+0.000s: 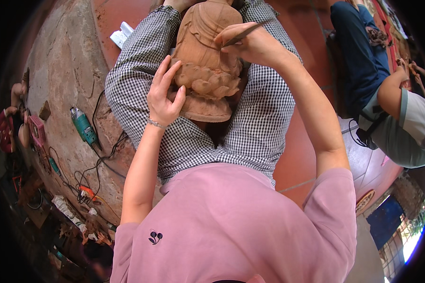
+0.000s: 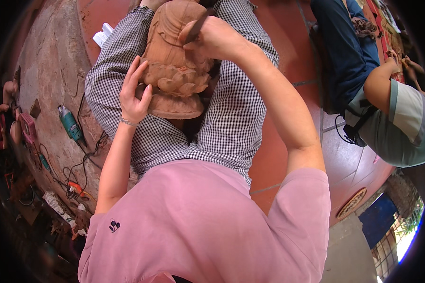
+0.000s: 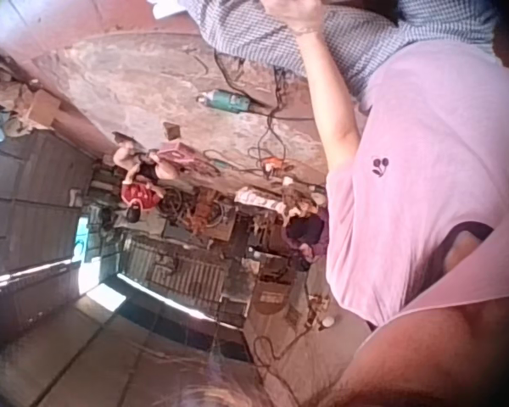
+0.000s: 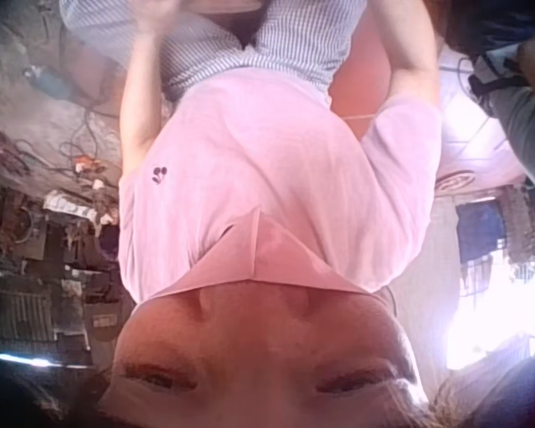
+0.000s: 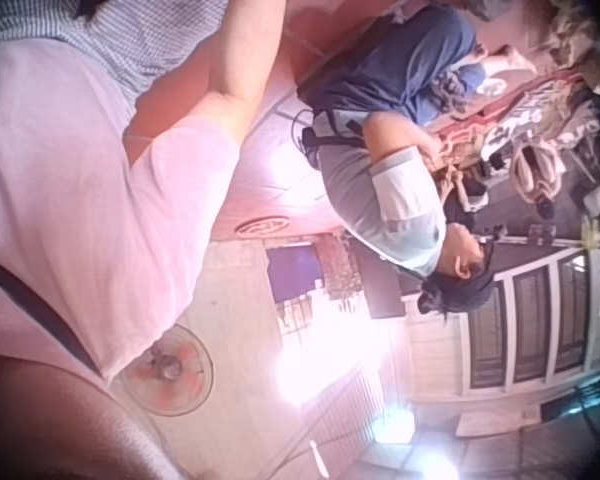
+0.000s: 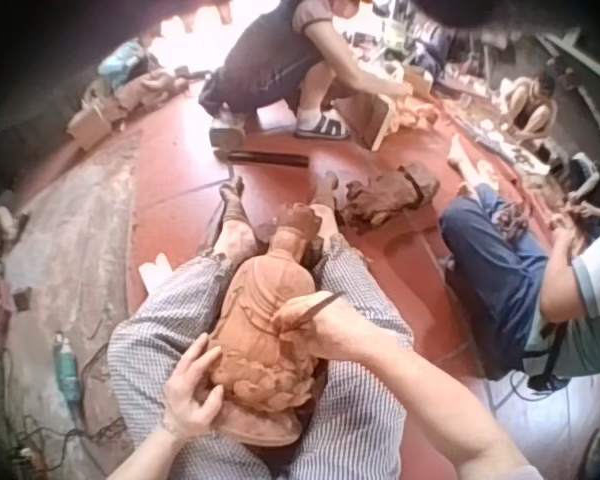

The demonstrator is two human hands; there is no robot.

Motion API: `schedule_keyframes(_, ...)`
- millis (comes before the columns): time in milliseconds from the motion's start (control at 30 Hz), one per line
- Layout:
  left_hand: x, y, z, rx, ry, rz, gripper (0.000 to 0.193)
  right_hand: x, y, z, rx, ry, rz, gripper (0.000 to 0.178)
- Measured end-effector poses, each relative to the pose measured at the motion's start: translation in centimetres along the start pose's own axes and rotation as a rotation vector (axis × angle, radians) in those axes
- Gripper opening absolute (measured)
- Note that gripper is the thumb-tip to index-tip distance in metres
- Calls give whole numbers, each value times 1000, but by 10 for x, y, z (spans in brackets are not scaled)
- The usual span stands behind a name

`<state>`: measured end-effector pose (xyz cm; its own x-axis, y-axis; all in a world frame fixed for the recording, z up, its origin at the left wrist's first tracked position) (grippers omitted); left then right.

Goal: The person sits on the floor and carves a wooden figurine using a chisel and mallet. They repeatedly strike the chisel to shape the wood, occasionally rotating the object to access different sides.

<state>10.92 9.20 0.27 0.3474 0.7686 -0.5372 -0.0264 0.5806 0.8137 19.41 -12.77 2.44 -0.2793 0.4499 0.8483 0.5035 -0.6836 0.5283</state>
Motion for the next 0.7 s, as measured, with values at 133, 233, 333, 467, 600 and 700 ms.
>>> schedule_keyframes(133, -1, 0, 0, -11, -33, 32, 58, 7, -3, -12, -13, 128, -81, 11)
schedule_keyframes(233, 0, 1, 0, -2, -18, 21, 58, 2, -2, -3, -14, 22, -71, 10)
schedule_keyframes(333, -1, 0, 0, 37, 6, -21, 59, -12, 3, 2, -86, -41, 87, 11)
schedule_keyframes(467, -2, 1, -1, 25, -3, 3, 59, 11, -5, -10, 4, 153, -176, 20)
schedule_keyframes(600, 2, 0, -1, 11, 13, -10, 58, -7, 2, 9, 54, -136, -70, 22)
schedule_keyframes(700, -1, 0, -2, 11, 2, 3, 58, -3, 0, 6, 97, -72, -101, 22)
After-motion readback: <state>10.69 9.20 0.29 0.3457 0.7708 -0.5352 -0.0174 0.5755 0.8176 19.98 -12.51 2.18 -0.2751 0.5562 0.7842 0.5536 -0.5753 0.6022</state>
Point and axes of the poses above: each hand's wrist, its own z-axis towards the middle knuckle, its own y-axis out of the back of the hand, x = y × z, the point moved 7 cm from there along z, towards the middle knuckle, and after that the axes turned 13 degrees about z, right-handed, at the moved point
